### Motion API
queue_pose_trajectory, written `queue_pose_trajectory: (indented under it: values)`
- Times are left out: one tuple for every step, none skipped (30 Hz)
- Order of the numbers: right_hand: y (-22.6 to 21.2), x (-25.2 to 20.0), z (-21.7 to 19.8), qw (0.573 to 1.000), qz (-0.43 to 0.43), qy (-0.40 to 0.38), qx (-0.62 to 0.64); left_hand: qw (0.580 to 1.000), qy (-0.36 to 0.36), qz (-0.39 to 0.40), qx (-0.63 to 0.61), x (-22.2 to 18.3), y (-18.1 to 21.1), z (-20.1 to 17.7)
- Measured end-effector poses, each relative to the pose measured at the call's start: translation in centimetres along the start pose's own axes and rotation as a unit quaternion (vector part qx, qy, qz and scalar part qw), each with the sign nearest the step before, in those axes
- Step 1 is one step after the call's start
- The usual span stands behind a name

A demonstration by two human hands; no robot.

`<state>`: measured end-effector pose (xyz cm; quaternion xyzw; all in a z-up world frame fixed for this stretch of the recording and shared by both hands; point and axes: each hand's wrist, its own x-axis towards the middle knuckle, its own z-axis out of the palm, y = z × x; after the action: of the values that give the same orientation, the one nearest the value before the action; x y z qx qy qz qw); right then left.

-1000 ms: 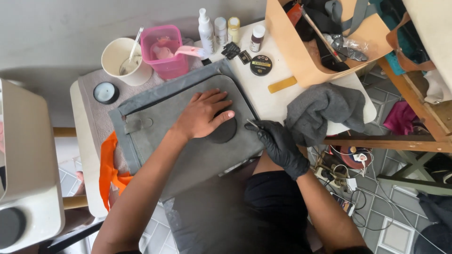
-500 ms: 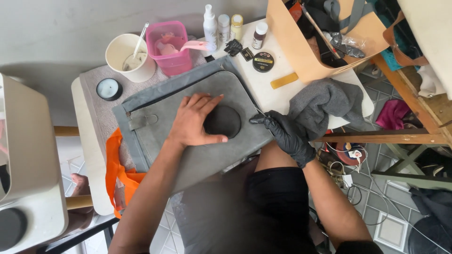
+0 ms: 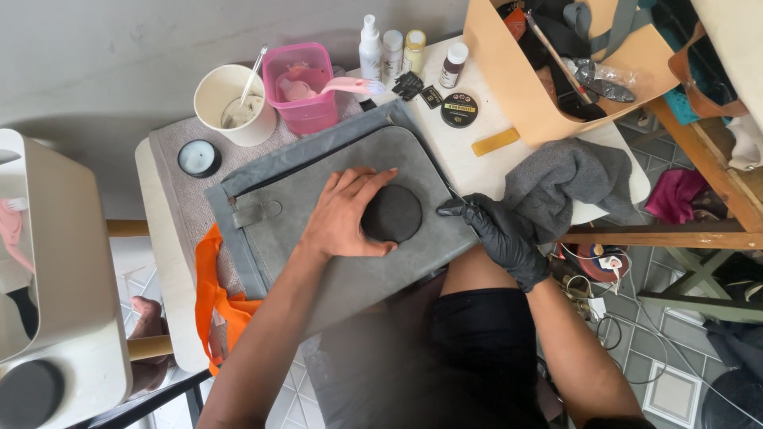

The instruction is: Applying a finishing treatment and buffing a grey pouch on a repair bench.

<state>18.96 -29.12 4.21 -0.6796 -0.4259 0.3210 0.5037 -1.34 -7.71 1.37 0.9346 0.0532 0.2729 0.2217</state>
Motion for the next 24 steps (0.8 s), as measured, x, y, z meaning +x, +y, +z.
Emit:
queue_pose_trajectory:
  values:
    - [1.3, 0.0, -0.2, 0.994, 0.031, -0.018, 0.108, 1.000, 0.006, -0.001, -0.005, 0.0, 0.1, 0.0]
    - [2.5, 0.2, -0.3, 0.974, 0.061, -0.037, 0.214, 1.000, 0.013, -0.002, -0.009, 0.1, 0.1, 0.0]
    - [1.1, 0.2, 0.0, 0.974, 0.060, -0.036, 0.213, 1.000, 0.013, -0.002, -0.009, 0.0, 0.0, 0.0]
    - [-0.2, 0.1, 0.3, 0.995, 0.029, -0.007, 0.092, 1.000, 0.019, -0.005, -0.019, 0.0, -0.1, 0.1]
    - [-1.6, 0.0, 0.6, 0.999, -0.003, 0.022, -0.031, 0.999, 0.024, -0.008, -0.028, -0.1, -0.1, 0.2]
    - [-1.4, 0.1, 0.6, 0.999, -0.003, 0.024, -0.031, 0.999, 0.023, -0.006, -0.029, -0.1, -0.2, 0.2]
    - [-1.2, 0.1, 0.6, 0.999, -0.009, 0.021, -0.022, 0.999, 0.030, -0.013, -0.039, 0.0, -0.2, 0.2]
    - [-1.1, 0.1, 0.5, 1.000, -0.015, 0.016, -0.012, 0.998, 0.038, -0.023, -0.048, -0.1, -0.2, 0.1]
    - [-1.3, 0.2, 0.2, 1.000, -0.014, 0.016, -0.013, 0.998, 0.038, -0.024, -0.049, 0.0, -0.2, 0.1]
    - [-1.5, 0.3, 0.0, 0.997, 0.010, -0.013, 0.071, 0.998, 0.041, -0.026, -0.049, 0.0, -0.2, 0.0]
    - [-1.7, 0.3, -0.3, 0.987, 0.035, -0.042, 0.153, 0.997, 0.044, -0.029, -0.050, 0.0, -0.2, 0.0]
    - [-1.7, 0.1, 0.0, 0.987, 0.035, -0.042, 0.154, 0.997, 0.043, -0.029, -0.049, -0.1, -0.3, 0.0]
    - [-1.8, 0.0, 0.2, 0.998, 0.007, -0.024, 0.061, 0.997, 0.047, -0.030, -0.050, -0.1, -0.3, -0.1]
    - [-1.9, -0.3, 0.3, 0.999, -0.021, -0.004, -0.034, 0.997, 0.050, -0.029, -0.052, 0.0, -0.3, 0.0]
    - [-1.4, -0.1, 0.3, 0.999, -0.020, -0.001, -0.034, 0.997, 0.049, -0.027, -0.054, 0.0, -0.4, 0.0]
    - [-0.8, 0.0, 0.2, 0.999, -0.029, -0.001, -0.032, 0.997, 0.051, -0.028, -0.054, 0.0, -0.5, 0.1]
    - [-0.3, 0.2, 0.1, 0.999, -0.038, -0.001, -0.030, 0.997, 0.053, -0.028, -0.054, 0.0, -0.5, 0.2]
    - [0.0, 0.2, 0.1, 0.999, -0.036, 0.001, -0.031, 0.997, 0.052, -0.028, -0.056, 0.0, -0.5, 0.2]
    - [0.3, 0.2, 0.2, 0.999, -0.039, 0.004, 0.003, 0.997, 0.041, -0.039, -0.048, 0.0, -0.5, 0.3]
    - [0.6, 0.2, 0.2, 0.998, -0.043, 0.007, 0.038, 0.998, 0.029, -0.051, -0.040, 0.0, -0.5, 0.2]
    - [0.7, 0.2, 0.1, 0.998, -0.042, 0.008, 0.038, 0.998, 0.028, -0.050, -0.041, 0.0, -0.4, 0.1]
    - [0.8, 0.2, -0.1, 0.998, -0.045, 0.000, 0.046, 0.997, 0.020, -0.058, -0.038, 0.1, -0.2, 0.0]
    - [0.9, 0.3, -0.3, 0.997, -0.048, -0.007, 0.054, 0.997, 0.012, -0.067, -0.034, 0.1, -0.1, 0.0]
    - [0.8, 0.2, -0.3, 0.997, -0.046, -0.005, 0.053, 0.997, 0.011, -0.066, -0.036, 0.2, -0.1, 0.0]
